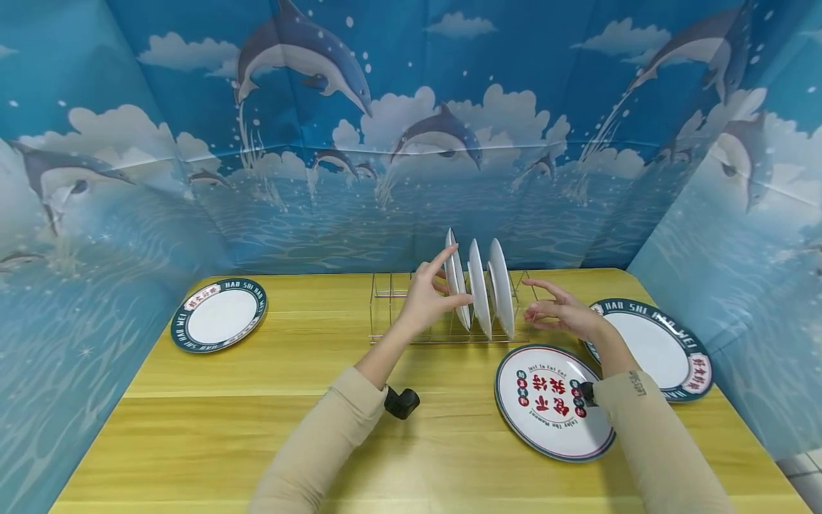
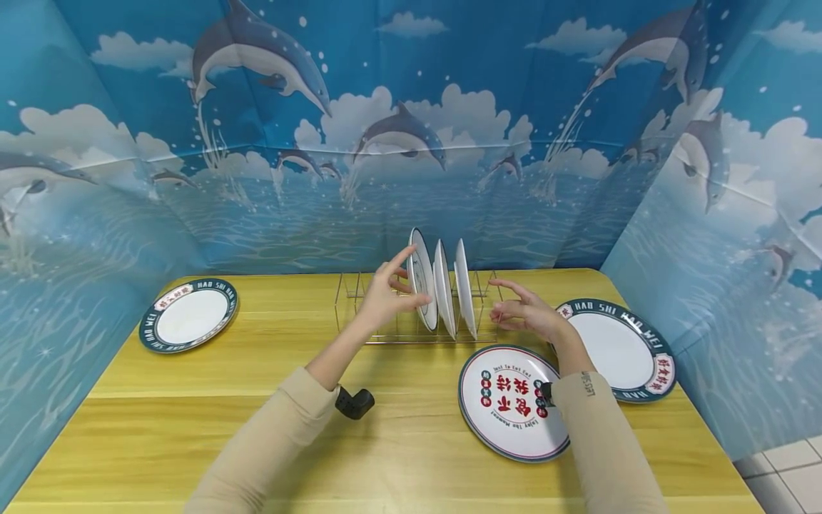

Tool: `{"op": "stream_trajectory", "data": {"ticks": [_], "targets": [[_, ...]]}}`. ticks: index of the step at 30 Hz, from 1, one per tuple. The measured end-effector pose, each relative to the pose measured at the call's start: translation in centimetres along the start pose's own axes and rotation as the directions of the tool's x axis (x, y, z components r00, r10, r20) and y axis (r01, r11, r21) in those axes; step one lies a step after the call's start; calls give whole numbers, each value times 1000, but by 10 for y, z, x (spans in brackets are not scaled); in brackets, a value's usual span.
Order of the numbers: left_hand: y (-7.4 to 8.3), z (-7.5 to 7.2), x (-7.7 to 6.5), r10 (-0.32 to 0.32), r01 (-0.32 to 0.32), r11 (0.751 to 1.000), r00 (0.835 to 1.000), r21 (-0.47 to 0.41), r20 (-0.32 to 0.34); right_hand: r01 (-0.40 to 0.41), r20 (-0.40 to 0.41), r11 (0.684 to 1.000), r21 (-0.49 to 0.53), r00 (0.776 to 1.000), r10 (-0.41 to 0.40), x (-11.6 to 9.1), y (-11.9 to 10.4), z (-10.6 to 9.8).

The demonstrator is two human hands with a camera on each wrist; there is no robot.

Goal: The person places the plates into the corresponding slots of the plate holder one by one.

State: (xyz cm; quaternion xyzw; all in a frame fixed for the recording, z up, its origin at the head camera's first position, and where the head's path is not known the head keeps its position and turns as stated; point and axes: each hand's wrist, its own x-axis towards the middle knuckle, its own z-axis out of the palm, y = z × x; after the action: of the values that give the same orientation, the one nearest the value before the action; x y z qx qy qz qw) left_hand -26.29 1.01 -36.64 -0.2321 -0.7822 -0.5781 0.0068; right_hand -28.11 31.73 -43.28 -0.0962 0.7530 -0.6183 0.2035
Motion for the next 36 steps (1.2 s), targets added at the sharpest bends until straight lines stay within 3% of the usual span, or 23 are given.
{"op": "stream_trajectory", "data": {"ticks": [1,5,27,36], "targets": [[-7,3,2,-1,1,1000,1000,15,-5,3,1,1000,0,1000,-3,0,1,0],[-11,7,2,-17,17,999,1000,44,-7,9,5,1000,-4,1000,-9,1,1,-1],[-33,23,-1,-20,22,998,999,54,-33,0,-8,1000,-9,1000,0,0,1,-1],[-30,15,-4,-58,57,998,998,4,41,-1,-7,1000,-14,1000,1,1,1,0]]}}
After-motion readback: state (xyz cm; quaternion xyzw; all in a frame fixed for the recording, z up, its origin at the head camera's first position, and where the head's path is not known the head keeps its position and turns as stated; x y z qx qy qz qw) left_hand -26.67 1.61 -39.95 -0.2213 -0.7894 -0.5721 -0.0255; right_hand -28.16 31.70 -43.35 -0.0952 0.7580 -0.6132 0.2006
